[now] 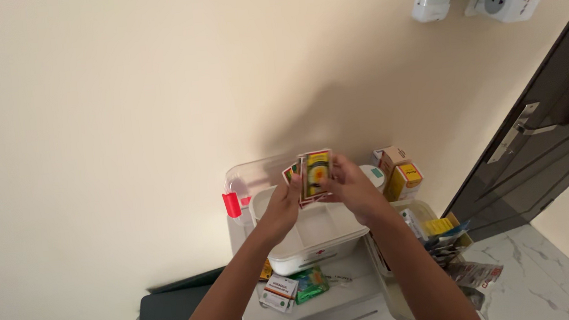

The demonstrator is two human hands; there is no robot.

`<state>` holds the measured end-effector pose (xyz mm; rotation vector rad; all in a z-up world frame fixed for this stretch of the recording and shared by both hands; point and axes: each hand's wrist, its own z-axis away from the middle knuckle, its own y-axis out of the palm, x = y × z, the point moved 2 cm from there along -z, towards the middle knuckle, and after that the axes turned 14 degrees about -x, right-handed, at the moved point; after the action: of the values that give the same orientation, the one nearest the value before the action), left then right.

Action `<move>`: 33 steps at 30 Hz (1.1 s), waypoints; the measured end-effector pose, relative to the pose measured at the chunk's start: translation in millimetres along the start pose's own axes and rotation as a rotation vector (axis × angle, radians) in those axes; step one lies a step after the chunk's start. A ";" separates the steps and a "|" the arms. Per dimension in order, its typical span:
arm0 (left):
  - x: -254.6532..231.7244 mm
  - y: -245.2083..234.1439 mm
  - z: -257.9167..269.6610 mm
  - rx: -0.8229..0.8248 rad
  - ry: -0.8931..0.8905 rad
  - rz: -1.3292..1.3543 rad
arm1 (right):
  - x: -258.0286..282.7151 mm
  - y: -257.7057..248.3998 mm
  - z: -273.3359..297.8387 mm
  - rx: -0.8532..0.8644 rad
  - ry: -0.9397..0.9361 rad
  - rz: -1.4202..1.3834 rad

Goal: The person organizes various medication packets, a bottle, and small boxes into a white first-aid container with compartments by hand.

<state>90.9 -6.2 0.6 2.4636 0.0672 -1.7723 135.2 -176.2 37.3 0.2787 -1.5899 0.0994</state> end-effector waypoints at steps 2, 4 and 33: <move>9.6 -0.9 -5.7 -0.027 0.033 -0.027 | 0.2 5.6 -2.2 0.037 -0.011 0.021; 20.5 -0.9 -7.2 -0.064 -0.064 0.059 | -2.3 7.1 -4.9 0.071 -0.017 0.042; 96.1 -71.1 -45.1 -0.238 -0.010 -0.548 | -100.0 30.1 -94.3 -0.108 -0.182 0.868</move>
<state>157.2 67.0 -80.6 2.4036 0.9741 -1.8136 221.1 -113.4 -54.7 -0.5169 -1.7926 0.6681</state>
